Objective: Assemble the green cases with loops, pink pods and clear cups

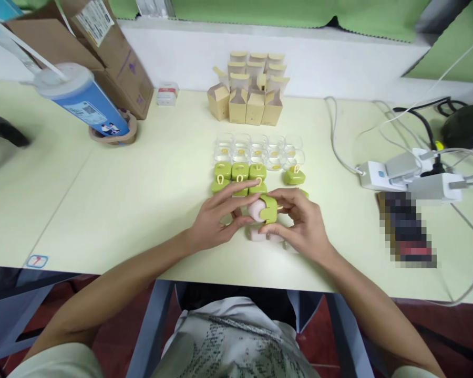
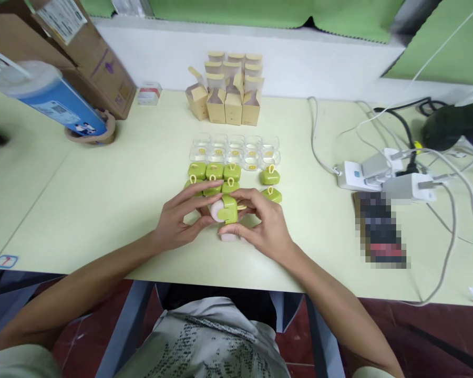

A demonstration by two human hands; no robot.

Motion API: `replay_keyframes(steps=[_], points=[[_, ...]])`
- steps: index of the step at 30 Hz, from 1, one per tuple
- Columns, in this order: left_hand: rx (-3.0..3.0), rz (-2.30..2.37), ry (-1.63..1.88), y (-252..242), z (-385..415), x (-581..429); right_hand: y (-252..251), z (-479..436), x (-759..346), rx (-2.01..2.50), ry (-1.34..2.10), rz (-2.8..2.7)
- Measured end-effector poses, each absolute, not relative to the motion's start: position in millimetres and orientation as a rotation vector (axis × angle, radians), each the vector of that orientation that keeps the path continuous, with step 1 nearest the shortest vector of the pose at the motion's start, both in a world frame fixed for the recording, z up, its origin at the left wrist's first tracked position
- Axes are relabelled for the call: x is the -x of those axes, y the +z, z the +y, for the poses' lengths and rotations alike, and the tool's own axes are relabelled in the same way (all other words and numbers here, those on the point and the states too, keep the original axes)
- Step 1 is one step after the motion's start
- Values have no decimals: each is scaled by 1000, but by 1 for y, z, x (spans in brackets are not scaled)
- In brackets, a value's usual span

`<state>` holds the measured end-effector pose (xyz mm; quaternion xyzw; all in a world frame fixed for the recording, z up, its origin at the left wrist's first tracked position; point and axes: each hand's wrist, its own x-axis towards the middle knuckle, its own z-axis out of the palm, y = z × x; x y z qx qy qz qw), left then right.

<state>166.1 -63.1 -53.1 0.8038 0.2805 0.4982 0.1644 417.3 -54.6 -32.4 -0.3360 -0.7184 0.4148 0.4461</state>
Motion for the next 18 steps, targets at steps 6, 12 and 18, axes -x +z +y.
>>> replay_keyframes(steps=[6,12,18], points=[[-2247,819,1537,-48,-67,-170,-37,-59,-413,720,1076,-1763],[-2224,836,1668,-47,-73,-177,-38,-58,-410,875,1040,-1637],[-2039,848,1508,-43,-76,-176,-37,-57,-410,858,1051,-1653]])
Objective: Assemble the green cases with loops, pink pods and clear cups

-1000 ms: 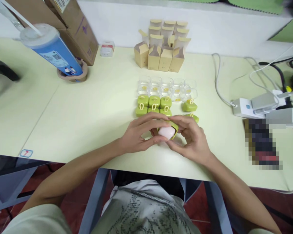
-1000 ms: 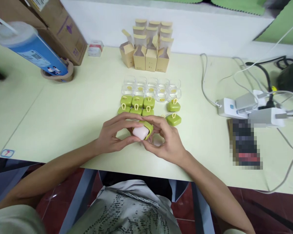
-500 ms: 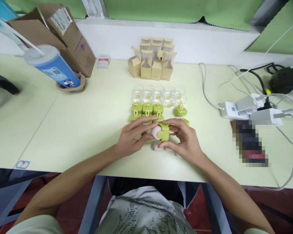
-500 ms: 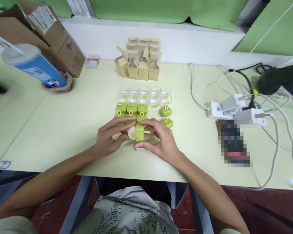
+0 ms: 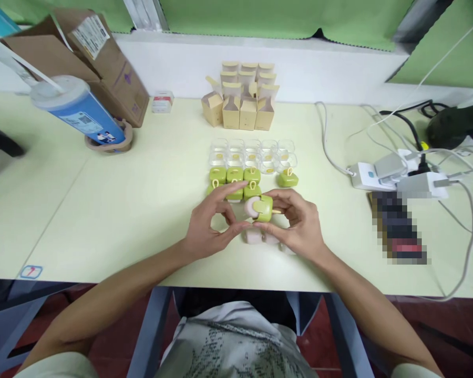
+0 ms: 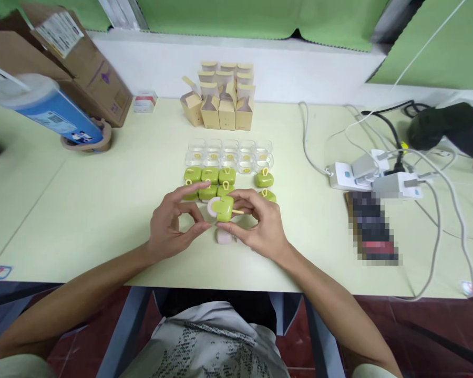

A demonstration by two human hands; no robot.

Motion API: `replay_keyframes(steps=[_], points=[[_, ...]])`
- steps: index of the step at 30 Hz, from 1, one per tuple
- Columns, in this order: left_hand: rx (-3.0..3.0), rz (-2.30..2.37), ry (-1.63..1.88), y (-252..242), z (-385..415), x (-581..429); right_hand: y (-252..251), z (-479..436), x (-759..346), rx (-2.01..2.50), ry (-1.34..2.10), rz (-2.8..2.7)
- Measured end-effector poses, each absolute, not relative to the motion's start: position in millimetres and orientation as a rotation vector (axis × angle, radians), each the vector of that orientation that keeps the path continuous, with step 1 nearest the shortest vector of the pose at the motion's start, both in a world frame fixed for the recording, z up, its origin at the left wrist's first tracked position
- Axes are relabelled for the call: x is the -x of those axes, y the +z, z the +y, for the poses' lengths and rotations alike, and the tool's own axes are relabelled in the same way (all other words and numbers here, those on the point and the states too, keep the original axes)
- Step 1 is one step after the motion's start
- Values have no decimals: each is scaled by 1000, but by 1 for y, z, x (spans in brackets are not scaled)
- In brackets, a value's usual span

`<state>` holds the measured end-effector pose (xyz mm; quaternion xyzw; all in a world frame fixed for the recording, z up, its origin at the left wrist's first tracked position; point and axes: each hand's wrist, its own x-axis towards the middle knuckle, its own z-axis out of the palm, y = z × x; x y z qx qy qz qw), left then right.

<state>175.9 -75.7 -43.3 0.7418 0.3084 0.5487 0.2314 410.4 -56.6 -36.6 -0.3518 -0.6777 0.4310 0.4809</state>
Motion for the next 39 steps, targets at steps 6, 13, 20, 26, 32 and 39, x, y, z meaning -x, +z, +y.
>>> replay_keyframes(steps=[6,13,20,26,32,39], points=[[-2127,801,1324,-46,-83,-178,-38,-52,-417,1018,826,-1637],[-2048,1105,1737,-51,-55,-153,-6,-10,-455,1177,372,-1982],[-1492,1540,1502,-71,-13,-119,39,30,-435,1519,155,-2759],[-1438,1477,1446,-77,-12,-127,36,38,-412,1601,103,-2874],[-1492,1529,1414,-77,-13,-125,26,39,-409,1540,39,-2926],[-1542,1537,1396,-76,-14,-124,20,39,-406,1532,56,-2907]])
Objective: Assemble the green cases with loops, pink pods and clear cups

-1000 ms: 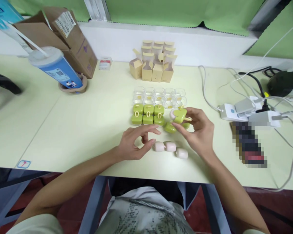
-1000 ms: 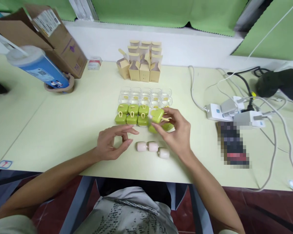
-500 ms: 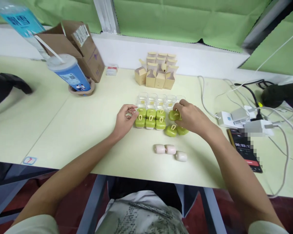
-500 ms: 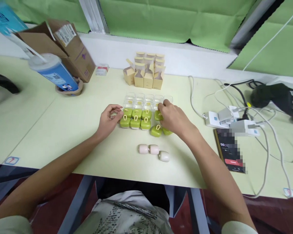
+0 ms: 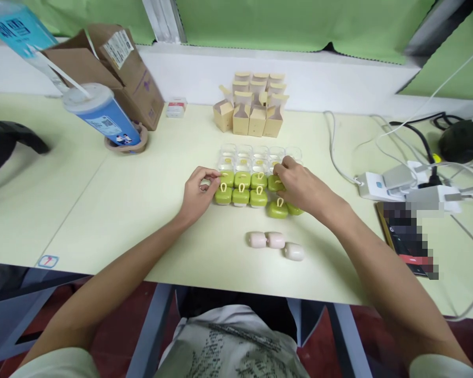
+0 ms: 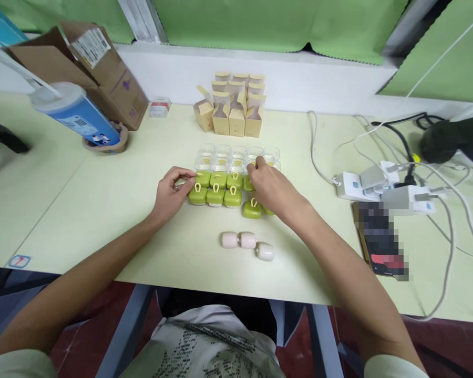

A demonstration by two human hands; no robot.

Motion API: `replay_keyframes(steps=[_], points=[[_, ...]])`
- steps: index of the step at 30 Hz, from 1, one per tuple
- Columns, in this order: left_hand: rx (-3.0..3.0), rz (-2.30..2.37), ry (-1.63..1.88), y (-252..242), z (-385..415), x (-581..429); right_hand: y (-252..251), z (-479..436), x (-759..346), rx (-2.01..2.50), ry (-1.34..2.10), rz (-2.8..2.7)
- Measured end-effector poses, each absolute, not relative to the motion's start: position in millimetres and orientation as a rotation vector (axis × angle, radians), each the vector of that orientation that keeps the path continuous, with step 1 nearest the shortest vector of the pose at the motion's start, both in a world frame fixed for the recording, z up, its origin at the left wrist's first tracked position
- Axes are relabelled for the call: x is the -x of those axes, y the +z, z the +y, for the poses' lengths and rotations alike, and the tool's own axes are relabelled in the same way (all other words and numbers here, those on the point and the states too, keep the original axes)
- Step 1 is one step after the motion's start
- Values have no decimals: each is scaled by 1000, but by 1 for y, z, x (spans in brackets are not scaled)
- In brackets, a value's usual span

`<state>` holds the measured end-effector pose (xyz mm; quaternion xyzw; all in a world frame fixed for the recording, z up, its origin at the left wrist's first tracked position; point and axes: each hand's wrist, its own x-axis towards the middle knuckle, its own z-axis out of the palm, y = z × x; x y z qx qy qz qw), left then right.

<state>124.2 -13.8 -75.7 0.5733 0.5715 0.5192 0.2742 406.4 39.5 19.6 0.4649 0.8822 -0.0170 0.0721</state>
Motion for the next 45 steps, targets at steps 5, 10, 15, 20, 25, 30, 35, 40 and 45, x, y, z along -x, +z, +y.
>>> replay_keyframes(steps=[5,10,15,20,25,30,35,40,45], points=[[-1549,1560,1395,-73,-14,-125,11,43,-412,-1423,-142,2718],[-1553,1580,1386,-73,-14,-125,15,46,-421,-1510,-276,2770],[-1532,1577,1380,-75,-14,-124,22,48,-429,-1476,-349,2836],[-1518,1576,1391,-77,-12,-124,22,50,-428,-1407,-387,2848],[-1516,1575,1393,-78,-12,-124,22,51,-423,-1405,-280,2892],[-1516,1550,1382,-80,-13,-123,22,52,-424,-1411,-260,2878],[-1530,1561,1381,-80,-12,-123,22,53,-425,-1393,-284,2890],[-1521,1547,1396,-80,-13,-124,23,53,-424,-1414,-274,2883],[-1521,1548,1390,-81,-13,-123,22,52,-422,-1430,-274,2873]])
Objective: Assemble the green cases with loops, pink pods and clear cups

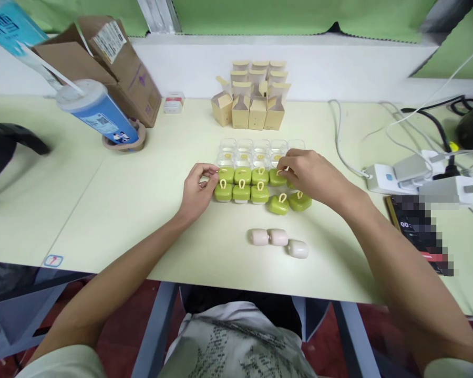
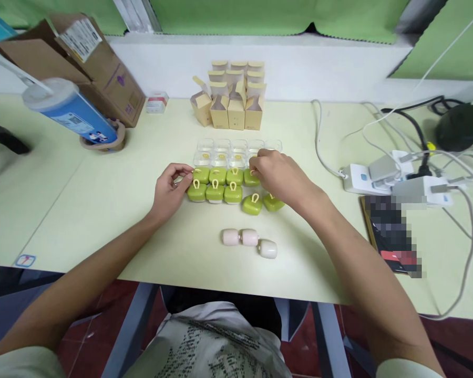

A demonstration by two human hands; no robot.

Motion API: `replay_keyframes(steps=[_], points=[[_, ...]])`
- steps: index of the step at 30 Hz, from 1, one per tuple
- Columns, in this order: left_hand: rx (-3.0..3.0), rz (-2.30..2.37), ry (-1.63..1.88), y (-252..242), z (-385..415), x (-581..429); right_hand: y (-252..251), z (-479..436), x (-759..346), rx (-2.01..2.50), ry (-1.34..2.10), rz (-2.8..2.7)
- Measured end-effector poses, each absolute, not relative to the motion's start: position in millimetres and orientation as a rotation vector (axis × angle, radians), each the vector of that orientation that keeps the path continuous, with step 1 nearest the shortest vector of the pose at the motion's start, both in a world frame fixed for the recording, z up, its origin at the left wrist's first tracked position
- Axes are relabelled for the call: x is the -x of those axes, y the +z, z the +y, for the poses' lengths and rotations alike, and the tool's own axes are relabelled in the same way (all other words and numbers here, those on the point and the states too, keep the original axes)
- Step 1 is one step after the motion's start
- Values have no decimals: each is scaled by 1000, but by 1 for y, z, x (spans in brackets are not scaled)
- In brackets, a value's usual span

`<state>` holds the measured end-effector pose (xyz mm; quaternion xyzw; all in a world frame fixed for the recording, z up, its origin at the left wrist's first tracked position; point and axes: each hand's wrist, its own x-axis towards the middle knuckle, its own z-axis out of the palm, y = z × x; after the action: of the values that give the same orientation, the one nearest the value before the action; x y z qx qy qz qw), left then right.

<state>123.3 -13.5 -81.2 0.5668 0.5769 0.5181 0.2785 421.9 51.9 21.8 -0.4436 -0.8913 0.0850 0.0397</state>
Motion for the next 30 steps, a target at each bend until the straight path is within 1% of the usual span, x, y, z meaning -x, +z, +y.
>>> replay_keyframes(steps=[4,6,8,10,11,13,14,17,18,20,22,25,27,30], points=[[-1511,1543,1409,-84,-11,-122,23,54,-427,1336,304,-2706],[-1555,1579,1499,-82,-13,-122,29,53,-431,1330,275,-2678],[-1753,1581,1691,-77,-20,-125,38,49,-434,1331,215,-2643],[-2121,1400,1827,-70,-34,-133,46,39,-434,1321,185,-2654],[-2327,1220,1778,-66,-42,-139,48,33,-432,1314,182,-2690],[-2669,834,1474,-61,-58,-153,48,17,-427,1297,154,-2803],[-2814,733,1285,-60,-65,-160,46,9,-424,1285,121,-2864],[-3011,665,839,-61,-75,-174,29,-12,-422,1236,3,-2969],[-3026,679,763,-63,-75,-176,23,-17,-424,1215,-16,-2972],[-3029,678,743,-65,-72,-175,10,-22,-433,1151,2,-2913],[-3006,625,858,-67,-69,-172,1,-24,-443,1053,162,-2722],[-2875,610,1129,-66,-66,-169,-10,-25,-452,918,682,-2172],[-2732,702,1322,-64,-66,-170,-16,-28,-451,832,1038,-1792],[-2555,823,1598,-60,-66,-173,-22,-37,-441,749,1403,-1499]])
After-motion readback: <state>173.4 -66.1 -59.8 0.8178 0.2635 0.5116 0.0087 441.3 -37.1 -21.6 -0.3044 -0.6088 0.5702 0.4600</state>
